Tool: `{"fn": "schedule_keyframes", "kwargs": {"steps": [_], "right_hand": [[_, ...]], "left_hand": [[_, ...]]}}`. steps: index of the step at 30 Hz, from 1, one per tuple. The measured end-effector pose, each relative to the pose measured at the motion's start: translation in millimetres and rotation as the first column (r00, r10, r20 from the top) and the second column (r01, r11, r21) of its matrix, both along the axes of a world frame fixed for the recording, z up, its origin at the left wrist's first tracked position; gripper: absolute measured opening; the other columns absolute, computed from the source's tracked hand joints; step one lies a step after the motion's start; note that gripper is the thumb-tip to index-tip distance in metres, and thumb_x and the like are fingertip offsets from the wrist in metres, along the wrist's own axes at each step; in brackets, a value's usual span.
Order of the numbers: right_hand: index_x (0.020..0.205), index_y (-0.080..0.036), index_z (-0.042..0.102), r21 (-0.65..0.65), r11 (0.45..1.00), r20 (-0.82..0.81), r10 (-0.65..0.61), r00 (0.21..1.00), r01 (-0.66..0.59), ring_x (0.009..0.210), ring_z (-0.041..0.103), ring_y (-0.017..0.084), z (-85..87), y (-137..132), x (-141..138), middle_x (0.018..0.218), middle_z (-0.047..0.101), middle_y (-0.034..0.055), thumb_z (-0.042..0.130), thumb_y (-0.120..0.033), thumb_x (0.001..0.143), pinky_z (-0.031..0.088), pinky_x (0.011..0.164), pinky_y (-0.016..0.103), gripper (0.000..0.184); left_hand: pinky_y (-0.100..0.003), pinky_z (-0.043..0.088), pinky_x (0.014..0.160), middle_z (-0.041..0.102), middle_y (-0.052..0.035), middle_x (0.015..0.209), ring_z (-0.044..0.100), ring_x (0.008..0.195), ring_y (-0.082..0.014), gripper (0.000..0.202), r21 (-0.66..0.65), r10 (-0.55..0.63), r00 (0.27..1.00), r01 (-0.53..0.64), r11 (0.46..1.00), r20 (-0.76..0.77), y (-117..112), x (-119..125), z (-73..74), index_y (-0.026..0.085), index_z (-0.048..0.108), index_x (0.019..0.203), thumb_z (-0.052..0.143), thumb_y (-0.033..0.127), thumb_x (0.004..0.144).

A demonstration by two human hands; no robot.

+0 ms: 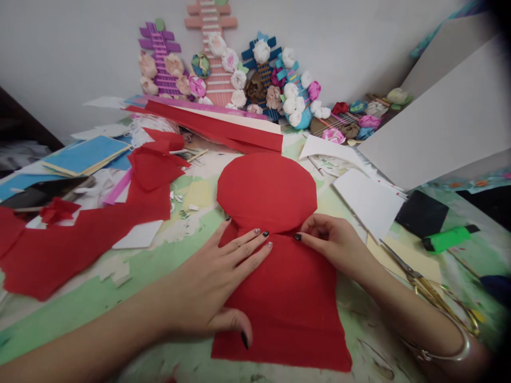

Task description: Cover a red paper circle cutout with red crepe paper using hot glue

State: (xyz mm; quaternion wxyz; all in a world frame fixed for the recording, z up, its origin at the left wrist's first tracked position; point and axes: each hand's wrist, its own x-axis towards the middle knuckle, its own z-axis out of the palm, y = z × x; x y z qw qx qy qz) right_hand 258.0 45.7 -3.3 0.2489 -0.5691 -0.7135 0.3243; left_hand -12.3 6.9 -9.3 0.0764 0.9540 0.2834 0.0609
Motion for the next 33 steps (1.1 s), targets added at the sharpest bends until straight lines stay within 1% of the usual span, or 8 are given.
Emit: {"fn": "schedule_keyframes", "kwargs": {"steps": [3,7,11,14,18,22,28,33], "right_hand": [[0.078,-0.018,0.062,0.218,0.976,0.129,-0.051,0.99,0.022,0.06,0.057,0.014,4.3,-2.8,1.8,0.069,0.064,0.0008,0.059,-0.024,0.082,0.042,0.057,0.027,0.008],[0.092,-0.014,0.066,0.621,0.771,0.229,-0.002,0.973,-0.145,0.087,0.062,0.02,17.4,-14.8,-6.8,0.092,0.067,0.01,0.052,-0.016,0.088,0.05,0.078,0.033,0.015],[0.117,-0.006,0.062,0.561,0.624,0.402,0.369,0.838,-0.544,0.119,0.055,0.021,23.0,-27.9,-29.0,0.123,0.062,0.0168,0.043,-0.014,0.095,0.045,0.102,0.034,0.031],[0.13,-0.002,0.054,0.422,0.551,0.521,0.502,0.69,-0.72,0.131,0.046,0.024,19.4,-29.9,-43.0,0.135,0.055,0.0181,0.038,-0.017,0.098,0.039,0.111,0.038,0.039],[0.137,-0.001,0.046,0.293,0.542,0.578,0.556,0.598,-0.788,0.135,0.04,0.026,16.6,-22.3,-48.7,0.142,0.046,0.0191,0.037,-0.03,0.1,0.032,0.114,0.045,0.048],[0.139,-0.002,0.042,0.234,0.535,0.624,0.557,0.548,-0.812,0.138,0.036,0.026,18.1,-15.3,-47.4,0.146,0.042,0.0179,0.04,-0.035,0.098,0.028,0.115,0.048,0.052],[0.141,-0.008,0.042,0.242,0.545,0.662,0.512,0.548,-0.802,0.138,0.035,0.025,15.1,-10.1,-47.6,0.145,0.043,0.0151,0.039,-0.036,0.099,0.027,0.116,0.051,0.051],[0.138,-0.007,0.046,0.25,0.531,0.684,0.495,0.536,-0.81,0.135,0.04,0.026,18.7,-3.9,-53.7,0.142,0.047,0.0155,0.041,-0.034,0.099,0.031,0.113,0.053,0.048]], "left_hand": [[-0.055,0.003,0.115,0.028,-0.0161,0.154,0.022,0.143,-0.0317,0.097,0.029,0.009,0.999,-0.01,1.0,0.032,-5.5,-1.5,2.0,0.016,0.005,0.152,0.036,0.074,0.081],[-0.056,0.006,0.114,0.031,-0.0188,0.152,0.024,0.143,-0.0322,0.097,0.078,0.028,0.999,-0.03,0.997,0.038,-19.0,-2.6,1.2,0.012,0.008,0.151,0.035,0.074,0.082],[-0.055,0.006,0.115,0.035,-0.0205,0.15,0.027,0.141,-0.0323,0.095,0.116,0.018,1.0,-0.02,0.993,0.013,-30.6,-1.3,-1.6,0.009,0.02,0.149,0.033,0.075,0.082],[-0.052,0.012,0.115,0.045,-0.0203,0.143,0.035,0.137,-0.0322,0.088,0.149,0.022,1.0,-0.024,0.989,0.015,-40.1,-0.1,-0.2,0.008,0.035,0.144,0.035,0.072,0.083],[-0.05,0.021,0.113,0.052,-0.0209,0.138,0.042,0.133,-0.0335,0.083,0.193,0.035,0.999,-0.037,0.981,0.015,-56.8,1.3,2.4,0.006,0.045,0.137,0.035,0.07,0.085],[-0.045,0.026,0.112,0.048,-0.0199,0.142,0.044,0.131,-0.0316,0.078,0.18,0.036,0.999,-0.033,0.983,-0.016,-71.4,3.4,-0.4,0.004,0.04,0.14,0.039,0.063,0.088],[-0.046,0.034,0.107,0.051,-0.0176,0.139,0.049,0.127,-0.0307,0.052,0.247,0.042,0.999,-0.032,0.968,-0.033,-82.3,3.4,-7.8,0.005,0.043,0.138,0.04,0.031,0.093],[-0.043,0.037,0.107,0.055,-0.0155,0.136,0.051,0.126,-0.0276,0.046,0.274,0.055,0.998,-0.063,0.96,0.038,-86.9,3.7,-10.5,0.007,0.046,0.136,0.038,0.022,0.093]]}}
